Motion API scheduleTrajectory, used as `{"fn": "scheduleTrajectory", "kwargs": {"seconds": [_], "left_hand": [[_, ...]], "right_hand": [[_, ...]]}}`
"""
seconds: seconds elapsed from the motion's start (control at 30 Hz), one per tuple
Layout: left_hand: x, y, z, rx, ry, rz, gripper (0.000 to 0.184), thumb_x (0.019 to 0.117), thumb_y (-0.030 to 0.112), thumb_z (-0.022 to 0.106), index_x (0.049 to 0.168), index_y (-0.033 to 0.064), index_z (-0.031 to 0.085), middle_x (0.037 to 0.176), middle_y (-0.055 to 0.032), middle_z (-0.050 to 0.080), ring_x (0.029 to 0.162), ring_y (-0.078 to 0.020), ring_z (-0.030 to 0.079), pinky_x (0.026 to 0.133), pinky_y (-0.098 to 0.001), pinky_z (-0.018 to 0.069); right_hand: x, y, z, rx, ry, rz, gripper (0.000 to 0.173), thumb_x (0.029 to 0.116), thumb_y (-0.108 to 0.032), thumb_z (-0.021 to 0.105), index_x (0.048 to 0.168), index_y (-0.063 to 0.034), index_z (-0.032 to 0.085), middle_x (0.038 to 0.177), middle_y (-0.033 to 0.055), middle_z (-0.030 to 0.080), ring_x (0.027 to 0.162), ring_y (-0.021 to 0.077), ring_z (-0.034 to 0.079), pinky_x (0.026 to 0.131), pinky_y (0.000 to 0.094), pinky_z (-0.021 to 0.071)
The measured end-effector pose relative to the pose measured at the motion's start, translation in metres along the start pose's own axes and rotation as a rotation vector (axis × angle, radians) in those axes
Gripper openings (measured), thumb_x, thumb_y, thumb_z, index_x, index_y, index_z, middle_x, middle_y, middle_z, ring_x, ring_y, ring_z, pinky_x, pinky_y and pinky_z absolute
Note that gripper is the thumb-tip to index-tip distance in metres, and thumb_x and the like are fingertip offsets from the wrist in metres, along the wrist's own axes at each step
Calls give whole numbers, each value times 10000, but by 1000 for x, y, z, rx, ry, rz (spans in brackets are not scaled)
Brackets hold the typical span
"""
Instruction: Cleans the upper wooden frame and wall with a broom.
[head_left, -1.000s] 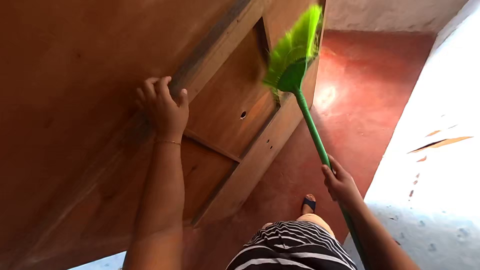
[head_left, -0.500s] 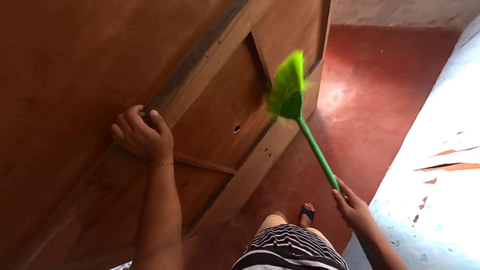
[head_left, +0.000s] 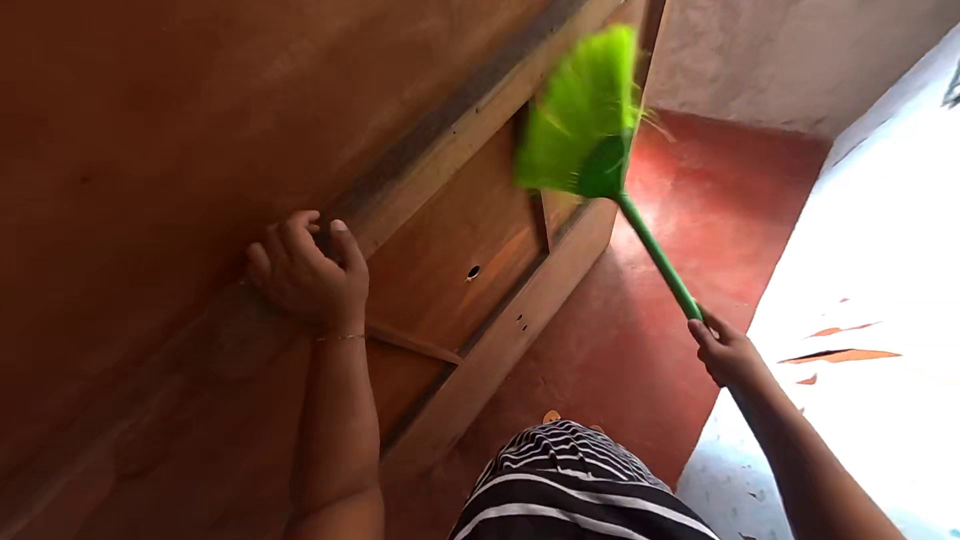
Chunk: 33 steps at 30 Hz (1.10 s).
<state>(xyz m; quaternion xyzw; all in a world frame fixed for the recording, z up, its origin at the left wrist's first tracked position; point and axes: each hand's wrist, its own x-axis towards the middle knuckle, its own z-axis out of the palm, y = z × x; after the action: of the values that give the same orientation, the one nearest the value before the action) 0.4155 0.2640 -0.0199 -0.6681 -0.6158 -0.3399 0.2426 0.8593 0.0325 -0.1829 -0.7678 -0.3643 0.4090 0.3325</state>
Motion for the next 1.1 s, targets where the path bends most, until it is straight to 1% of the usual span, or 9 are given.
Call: {"fn": "scheduleTrajectory", "kwargs": {"seconds": [0.2, 0.27, 0.37, 0.43, 0.53, 0.63, 0.77, 0.97, 1.1], "left_hand": [[1, -2, 4, 1, 21, 40, 471, 1063, 430, 446, 1297, 58, 616, 1202, -212, 659, 1137, -408, 601, 992, -558, 416], [0, -4, 7, -17, 1, 7, 487, 1071, 442, 444, 1324, 59, 605, 1225, -210, 659, 1172, -401, 598, 1037, -559, 403], [2, -2, 7, -54, -16, -8, 511, 1070, 440, 446, 1329, 27, 598, 1242, -225, 650, 1199, -396, 587, 1076, -554, 378], [1, -3, 5, -70, -34, -10, 526, 1070, 447, 446, 1325, 14, 604, 1243, -227, 652, 1202, -380, 592, 1088, -546, 378], [4, -3, 0, -86, -67, -19, 545, 1079, 454, 433, 1343, 4, 589, 1244, -229, 653, 1198, -354, 605, 1107, -537, 379], [3, 9, -1, -96, -50, -53, 499, 1085, 407, 448, 1354, 6, 577, 1241, -226, 642, 1178, -333, 604, 1094, -508, 397], [23, 67, 8, -89, 9, -18, 492, 1082, 377, 436, 1337, -16, 587, 1309, -227, 614, 1277, -350, 545, 1137, -503, 353], [87, 160, 63, -175, -39, 189, 515, 1091, 397, 432, 1310, -34, 609, 1253, -288, 624, 1202, -393, 575, 1076, -503, 408], [103, 184, 102, -131, -135, 245, 411, 1084, 322, 470, 1231, -21, 641, 1181, -272, 639, 1106, -365, 613, 996, -450, 465]], "right_hand": [[-41, 13, 20, 269, 33, -66, 505, 1091, -276, 429, 1576, -140, 391, 600, -44, 448, 391, 25, 374, 354, 210, 359], [-52, 17, 40, 167, 42, -150, 505, 1075, -279, 459, 1553, -120, 433, 704, -14, 549, 476, 39, 425, 435, 248, 408], [-11, 46, 80, -124, -10, -61, 519, 1089, -321, 479, 1578, -158, 416, 955, 201, 714, 725, 323, 663, 703, 540, 543], [35, 75, 95, -264, -156, 151, 538, 1109, -350, 432, 1618, -200, 337, 1174, 260, 692, 1010, 437, 686, 915, 621, 508], [67, 107, 86, -255, -160, 262, 519, 1114, -343, 420, 1607, -192, 363, 1337, 258, 629, 1131, 446, 650, 979, 627, 476], [53, 106, 35, -118, -44, 197, 511, 1106, -320, 461, 1594, -188, 392, 1094, 250, 687, 795, 369, 649, 752, 575, 517], [39, 75, -32, 193, -174, 158, 481, 1093, -251, 474, 1566, -179, 423, 651, 31, 516, 420, 90, 417, 395, 287, 405], [180, 89, -30, -52, -384, 248, 464, 1116, -343, 424, 1544, -166, 447, 1013, 217, 648, 693, 296, 590, 670, 508, 520], [230, 68, -54, 140, -195, 280, 493, 1128, -371, 363, 1591, -205, 327, 769, 85, 521, 506, 176, 474, 481, 374, 465]]}}
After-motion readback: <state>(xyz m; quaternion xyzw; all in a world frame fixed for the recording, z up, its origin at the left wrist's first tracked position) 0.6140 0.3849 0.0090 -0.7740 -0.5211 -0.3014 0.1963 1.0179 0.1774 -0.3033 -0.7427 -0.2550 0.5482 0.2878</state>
